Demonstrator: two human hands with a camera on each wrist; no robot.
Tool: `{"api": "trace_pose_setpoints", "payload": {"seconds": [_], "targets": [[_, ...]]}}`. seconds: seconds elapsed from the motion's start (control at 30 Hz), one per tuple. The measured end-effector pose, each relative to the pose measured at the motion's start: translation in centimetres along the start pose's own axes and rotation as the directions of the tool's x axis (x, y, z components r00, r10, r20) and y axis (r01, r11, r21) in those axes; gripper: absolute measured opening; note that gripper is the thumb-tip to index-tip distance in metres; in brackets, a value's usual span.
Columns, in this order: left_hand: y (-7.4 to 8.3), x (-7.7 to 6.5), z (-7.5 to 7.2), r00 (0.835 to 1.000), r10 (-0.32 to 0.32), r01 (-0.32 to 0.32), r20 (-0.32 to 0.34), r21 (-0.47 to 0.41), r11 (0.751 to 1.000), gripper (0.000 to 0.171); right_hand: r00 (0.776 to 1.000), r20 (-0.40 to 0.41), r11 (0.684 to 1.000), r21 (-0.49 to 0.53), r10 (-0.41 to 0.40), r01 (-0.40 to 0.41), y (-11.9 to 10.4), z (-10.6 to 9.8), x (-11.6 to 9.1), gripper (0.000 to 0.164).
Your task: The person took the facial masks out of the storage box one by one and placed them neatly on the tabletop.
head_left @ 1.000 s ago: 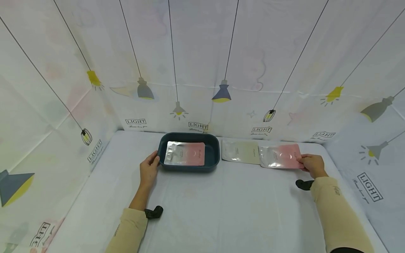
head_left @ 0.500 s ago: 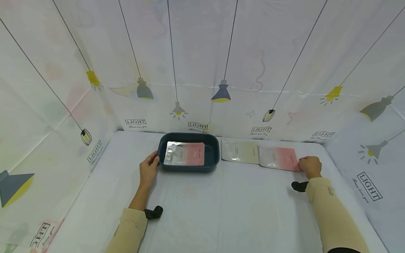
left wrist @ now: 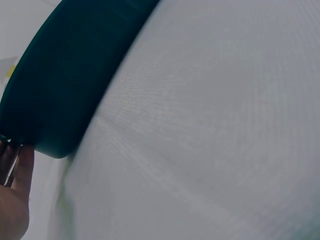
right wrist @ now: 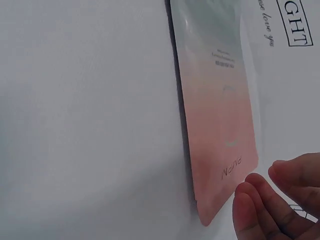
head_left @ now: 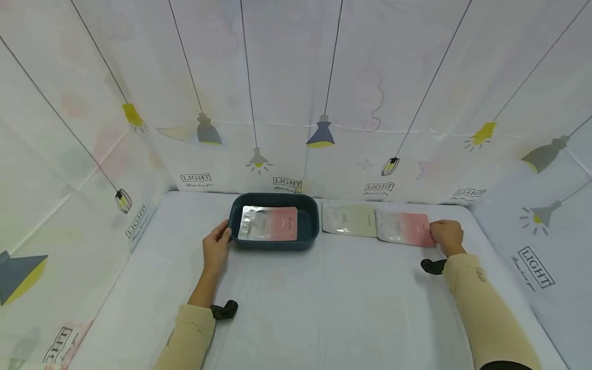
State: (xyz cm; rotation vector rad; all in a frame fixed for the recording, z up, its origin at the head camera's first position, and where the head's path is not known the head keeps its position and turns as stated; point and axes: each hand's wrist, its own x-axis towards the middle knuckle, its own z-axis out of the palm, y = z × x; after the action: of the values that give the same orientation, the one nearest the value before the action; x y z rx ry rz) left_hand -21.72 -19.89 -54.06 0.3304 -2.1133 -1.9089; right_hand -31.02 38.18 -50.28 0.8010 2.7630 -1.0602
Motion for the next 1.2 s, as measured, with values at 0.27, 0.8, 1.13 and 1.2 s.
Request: {"api": "trace_pose_setpoints", "payload": {"seconds": [0.27,0.8,1.13,1.2], "targets": [[1.0,-0.3,-0.2,1.0,-0.012,0.012,0.011,-0.014,1.0,0.04,0.988,0.122,0.992,0.095,-0.096,0.084,-3.2,0.6,-1.3,0.042],[-0.4,0.0,-0.1,1.0,0.014,-0.014,-0.01,0.002,1.0,0.039,0.921,0.332,0.967,0.214,-0.204,0.137,-9.3,1.7,-4.5,0.053],[-0.4,0.1,0.0,1.0,0.028,-0.028,-0.011,0.003,1.0,0.039,0.878,0.368,0.943,0.242,-0.307,0.228,-12.4,3.0,-6.2,0.051],[-0.4,0.1,0.0,1.0,0.029,-0.029,-0.009,0.001,1.0,0.039,0.876,0.365,0.941,0.241,-0.315,0.238,-13.0,3.3,-6.3,0.048]]}}
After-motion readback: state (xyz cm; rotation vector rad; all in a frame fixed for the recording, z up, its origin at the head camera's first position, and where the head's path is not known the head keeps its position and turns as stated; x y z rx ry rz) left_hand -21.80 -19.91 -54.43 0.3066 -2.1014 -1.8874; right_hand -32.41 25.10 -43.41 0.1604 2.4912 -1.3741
